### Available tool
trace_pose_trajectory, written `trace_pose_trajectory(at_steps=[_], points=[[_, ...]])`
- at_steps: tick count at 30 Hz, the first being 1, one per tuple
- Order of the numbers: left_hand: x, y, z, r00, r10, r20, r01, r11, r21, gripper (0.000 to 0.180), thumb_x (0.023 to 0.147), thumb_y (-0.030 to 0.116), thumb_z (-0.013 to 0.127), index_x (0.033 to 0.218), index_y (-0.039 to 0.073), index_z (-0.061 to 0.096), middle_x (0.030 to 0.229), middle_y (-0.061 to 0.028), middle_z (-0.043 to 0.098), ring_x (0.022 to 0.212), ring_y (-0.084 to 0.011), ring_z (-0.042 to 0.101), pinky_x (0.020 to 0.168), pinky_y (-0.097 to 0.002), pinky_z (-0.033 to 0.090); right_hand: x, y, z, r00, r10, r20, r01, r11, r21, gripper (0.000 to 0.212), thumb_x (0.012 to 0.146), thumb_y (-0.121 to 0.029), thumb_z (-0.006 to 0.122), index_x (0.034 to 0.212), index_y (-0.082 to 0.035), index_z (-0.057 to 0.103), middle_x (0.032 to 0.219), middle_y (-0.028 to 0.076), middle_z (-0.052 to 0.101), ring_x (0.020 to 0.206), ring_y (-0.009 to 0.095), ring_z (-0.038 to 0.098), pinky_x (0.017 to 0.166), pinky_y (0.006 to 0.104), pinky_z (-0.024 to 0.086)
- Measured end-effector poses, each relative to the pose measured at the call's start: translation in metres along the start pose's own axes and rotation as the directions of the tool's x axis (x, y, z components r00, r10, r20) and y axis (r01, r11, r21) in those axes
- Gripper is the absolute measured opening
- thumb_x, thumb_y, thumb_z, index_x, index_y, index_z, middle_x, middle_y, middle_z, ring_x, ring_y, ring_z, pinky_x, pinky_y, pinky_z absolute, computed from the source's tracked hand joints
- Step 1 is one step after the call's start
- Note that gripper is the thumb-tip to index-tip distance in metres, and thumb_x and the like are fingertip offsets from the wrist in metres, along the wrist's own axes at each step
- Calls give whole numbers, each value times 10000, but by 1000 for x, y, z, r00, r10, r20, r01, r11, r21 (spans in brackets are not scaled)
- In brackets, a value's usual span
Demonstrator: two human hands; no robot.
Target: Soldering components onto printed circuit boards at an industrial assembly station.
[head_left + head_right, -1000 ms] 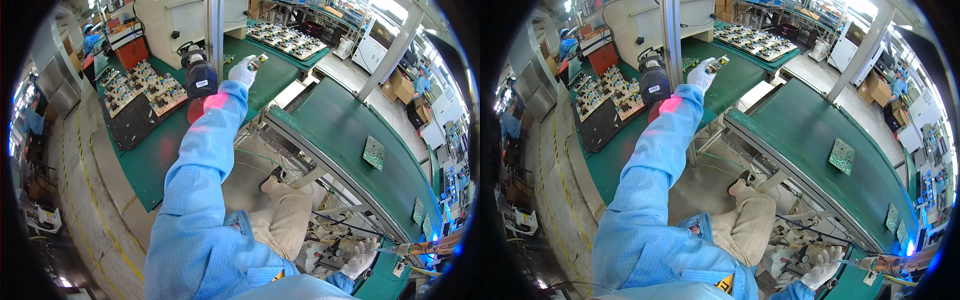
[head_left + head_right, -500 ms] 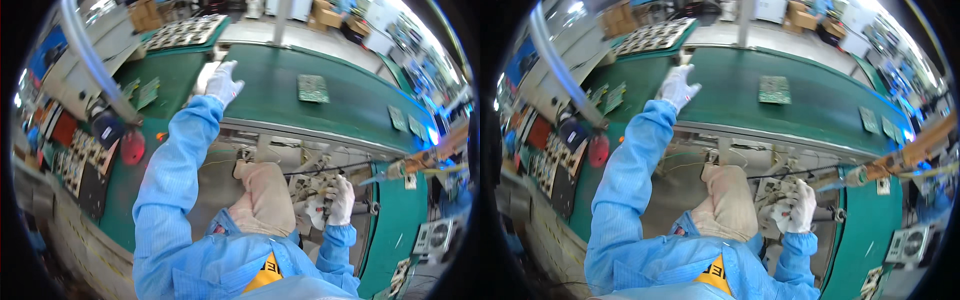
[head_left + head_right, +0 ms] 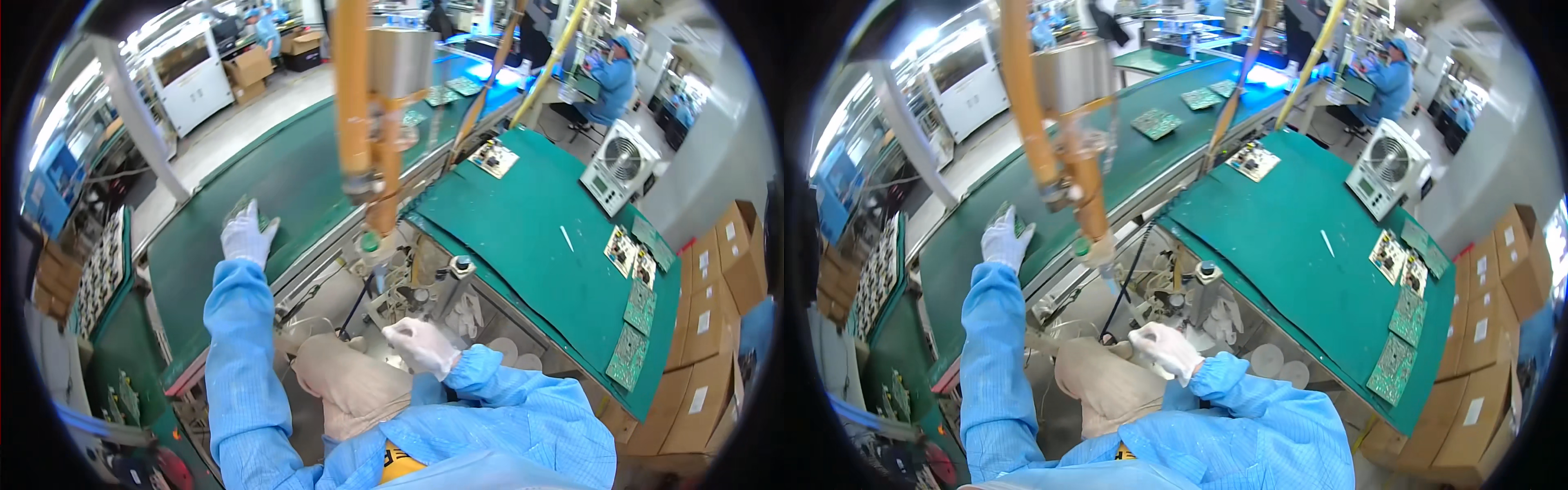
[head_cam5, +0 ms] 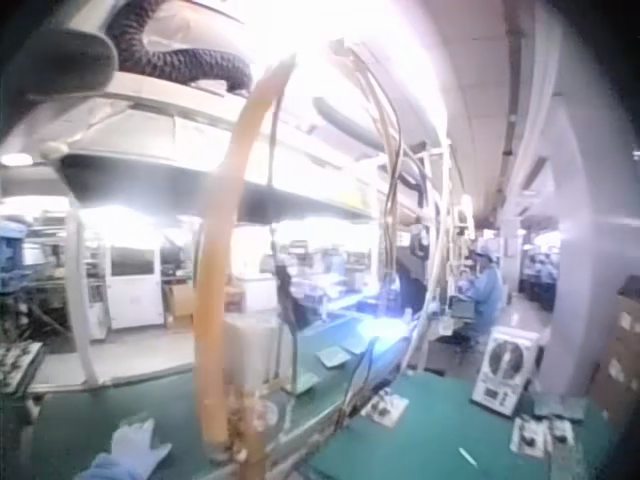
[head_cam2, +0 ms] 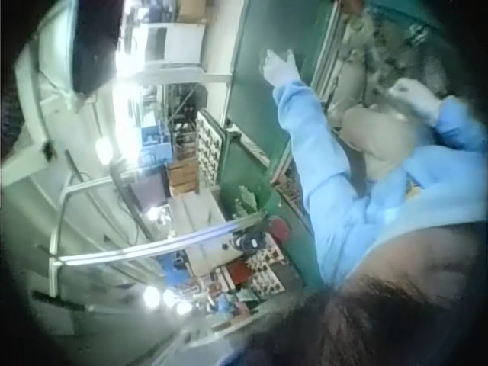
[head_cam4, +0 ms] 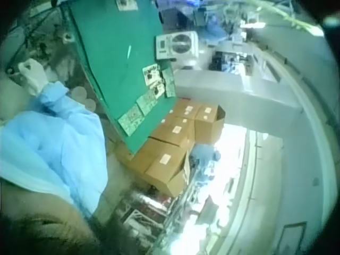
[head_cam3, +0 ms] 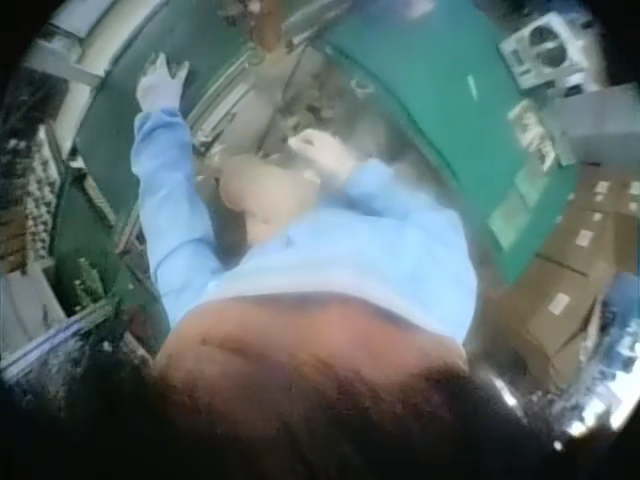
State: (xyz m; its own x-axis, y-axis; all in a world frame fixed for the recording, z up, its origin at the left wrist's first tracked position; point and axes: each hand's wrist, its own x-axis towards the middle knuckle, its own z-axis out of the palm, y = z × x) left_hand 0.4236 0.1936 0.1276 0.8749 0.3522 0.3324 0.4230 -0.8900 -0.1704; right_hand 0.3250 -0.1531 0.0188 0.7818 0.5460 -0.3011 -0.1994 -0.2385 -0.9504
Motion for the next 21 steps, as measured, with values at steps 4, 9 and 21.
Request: trace_pose_trajectory(at_steps=[4,9,21], points=[[0,-41,29,987,92,-132,-80,993,91,547,915,451,513,1311,75,506,1034,-165,666,938,-316,643,799,-428,518,5,3,6,995,-29,99,45,985,-164,576,894,-526,534,1116,2,599,927,127,656,691,197,627,604,328,505],[-13,-98,27,876,-483,-16,28,84,-996,360,968,275,485,1251,70,571,1042,-135,658,918,-271,641,762,-364,522,3,6,2,976,-191,105,210,954,-214,487,908,-451,549,1060,7,608,944,146,655,872,262,631,759,352,493],[-268,-144,-48,930,-340,139,-1,-380,-925,537,943,146,499,1432,18,316,1365,-125,476,1191,-237,504,898,-294,491,-22,-112,-33,598,-638,-484,770,624,129,517,887,-87,586,1358,-29,381,1132,114,557,1010,181,554,911,322,454]])
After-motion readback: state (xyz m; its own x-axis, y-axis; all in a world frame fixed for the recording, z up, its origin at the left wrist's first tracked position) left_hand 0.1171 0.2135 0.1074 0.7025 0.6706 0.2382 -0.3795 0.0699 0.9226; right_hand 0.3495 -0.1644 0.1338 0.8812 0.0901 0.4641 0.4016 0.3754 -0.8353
